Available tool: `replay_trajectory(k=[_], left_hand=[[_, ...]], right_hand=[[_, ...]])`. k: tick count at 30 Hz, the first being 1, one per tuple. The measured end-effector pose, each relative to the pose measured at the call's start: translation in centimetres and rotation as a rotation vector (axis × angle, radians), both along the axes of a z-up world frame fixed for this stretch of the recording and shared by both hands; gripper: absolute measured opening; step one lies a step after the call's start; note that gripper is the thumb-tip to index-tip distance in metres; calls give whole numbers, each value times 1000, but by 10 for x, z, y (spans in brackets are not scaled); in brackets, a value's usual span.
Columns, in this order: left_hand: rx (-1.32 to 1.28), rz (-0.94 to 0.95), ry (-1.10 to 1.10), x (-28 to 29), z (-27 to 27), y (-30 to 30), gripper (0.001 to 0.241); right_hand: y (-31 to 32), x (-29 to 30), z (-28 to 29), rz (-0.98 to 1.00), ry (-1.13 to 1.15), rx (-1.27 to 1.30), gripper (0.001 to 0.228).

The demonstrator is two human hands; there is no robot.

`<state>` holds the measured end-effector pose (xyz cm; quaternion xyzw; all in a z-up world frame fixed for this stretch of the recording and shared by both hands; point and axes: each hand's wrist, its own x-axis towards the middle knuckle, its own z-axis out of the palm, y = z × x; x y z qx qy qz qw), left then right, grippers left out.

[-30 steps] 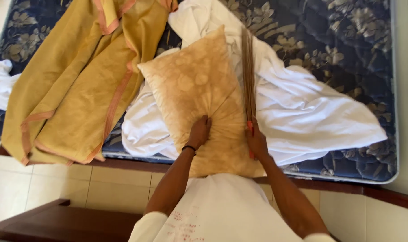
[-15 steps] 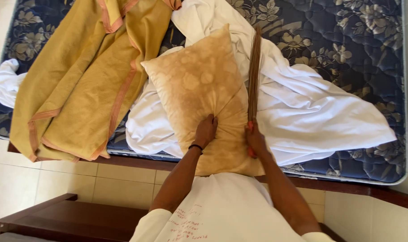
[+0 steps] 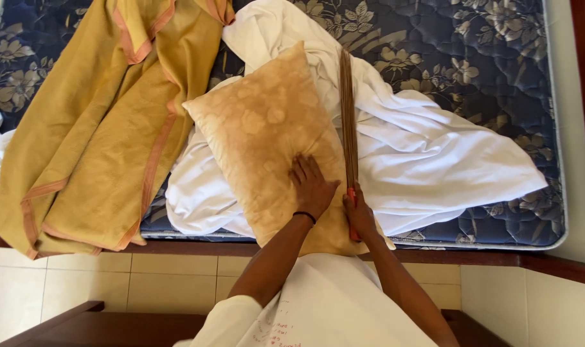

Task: The person uses a broom to repeatedly hit a white pillow on a bed to remove dust. They then place the pillow on a chair, walk back to the bed, and repeat the process with a second, beige pillow. Finally, the beige pillow is placed on the chair.

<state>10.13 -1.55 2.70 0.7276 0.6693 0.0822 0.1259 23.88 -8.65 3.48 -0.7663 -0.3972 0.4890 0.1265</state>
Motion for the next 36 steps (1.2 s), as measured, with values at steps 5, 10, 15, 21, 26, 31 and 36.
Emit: replay_trajectory(k=[5,10,15,21,26,31,36], left_hand=[[-101,-117,305,5,-62,10,78],[-2,-373,353,-9,-117,25,29],[200,-311,-94,-25,-59,77,16],[490,-246,-716,-72,157,118,4],[501,-156,-865,-127,254,47,12],[208,72,-930,-160,125,21,19],[-191,370,-733,-179,-66,-18,26]], right_hand=[[-8,6,26,-27,20,-31,70],[-16,3,27,-76,33,-9,68],[-4,0,52,-128,35,78,67],[36,-8,225,-155,-29,296,62],[8,-34,329,-294,17,367,70],[-25,-46,148,-221,131,465,64],[-32,-50,15,350,-150,247,71]])
